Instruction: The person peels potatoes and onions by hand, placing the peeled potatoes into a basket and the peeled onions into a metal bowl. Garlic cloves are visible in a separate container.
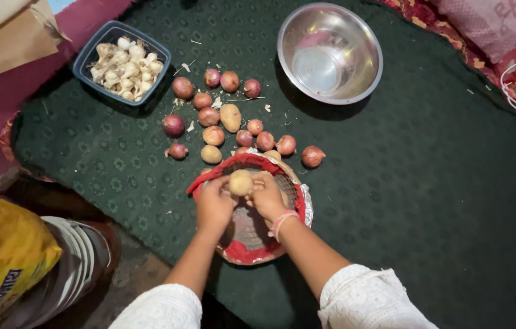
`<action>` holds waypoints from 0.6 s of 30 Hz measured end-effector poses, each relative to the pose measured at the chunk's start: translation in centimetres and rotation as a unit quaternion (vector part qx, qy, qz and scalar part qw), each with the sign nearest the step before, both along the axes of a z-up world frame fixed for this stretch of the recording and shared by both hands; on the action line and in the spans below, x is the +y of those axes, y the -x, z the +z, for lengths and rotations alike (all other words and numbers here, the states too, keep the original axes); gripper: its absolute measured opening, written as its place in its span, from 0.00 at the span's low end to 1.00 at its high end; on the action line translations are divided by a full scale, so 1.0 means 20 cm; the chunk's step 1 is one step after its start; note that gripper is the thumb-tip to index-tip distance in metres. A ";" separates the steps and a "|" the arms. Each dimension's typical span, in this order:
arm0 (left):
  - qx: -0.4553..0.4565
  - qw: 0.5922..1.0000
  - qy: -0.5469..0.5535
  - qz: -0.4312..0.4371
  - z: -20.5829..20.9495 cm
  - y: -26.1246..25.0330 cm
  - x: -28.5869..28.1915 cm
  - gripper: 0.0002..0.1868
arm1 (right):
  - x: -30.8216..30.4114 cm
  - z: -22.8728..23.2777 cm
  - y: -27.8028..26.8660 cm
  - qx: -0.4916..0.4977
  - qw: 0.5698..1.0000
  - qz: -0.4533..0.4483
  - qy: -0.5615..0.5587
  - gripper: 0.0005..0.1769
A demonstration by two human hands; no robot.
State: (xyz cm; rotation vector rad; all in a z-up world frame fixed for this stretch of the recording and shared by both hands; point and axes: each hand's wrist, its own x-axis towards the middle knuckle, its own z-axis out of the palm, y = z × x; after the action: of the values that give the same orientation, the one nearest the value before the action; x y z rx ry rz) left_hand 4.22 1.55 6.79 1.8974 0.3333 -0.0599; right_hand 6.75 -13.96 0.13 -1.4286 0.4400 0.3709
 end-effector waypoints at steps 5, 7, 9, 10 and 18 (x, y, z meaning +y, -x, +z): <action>-0.010 0.998 -0.068 -0.011 -0.08 0.14 -0.07 0.25 | -0.08 -0.08 0.13 0.024 1.000 -0.001 0.019 0.31; -0.001 0.999 -0.052 -0.016 -0.10 0.17 -0.09 0.29 | -0.09 -0.09 0.17 0.036 0.999 -0.011 0.017 0.32; 0.020 0.999 0.031 -0.018 -0.11 0.18 -0.11 0.32 | -0.10 -0.09 0.21 0.049 0.998 -0.024 0.011 0.32; 0.047 0.998 0.024 -0.029 -0.10 0.19 -0.12 0.33 | -0.09 -0.08 0.22 0.059 0.998 -0.021 -0.001 0.33; 0.085 0.977 -0.100 -0.166 0.03 0.12 -0.12 0.28 | -0.08 0.05 0.31 0.126 0.990 -0.029 -0.050 0.35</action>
State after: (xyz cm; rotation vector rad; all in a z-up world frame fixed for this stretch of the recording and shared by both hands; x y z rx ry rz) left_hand 1.91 -0.82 7.48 2.1387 0.1369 -0.4294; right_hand 0.65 -15.60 1.20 -1.2739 0.6573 0.5228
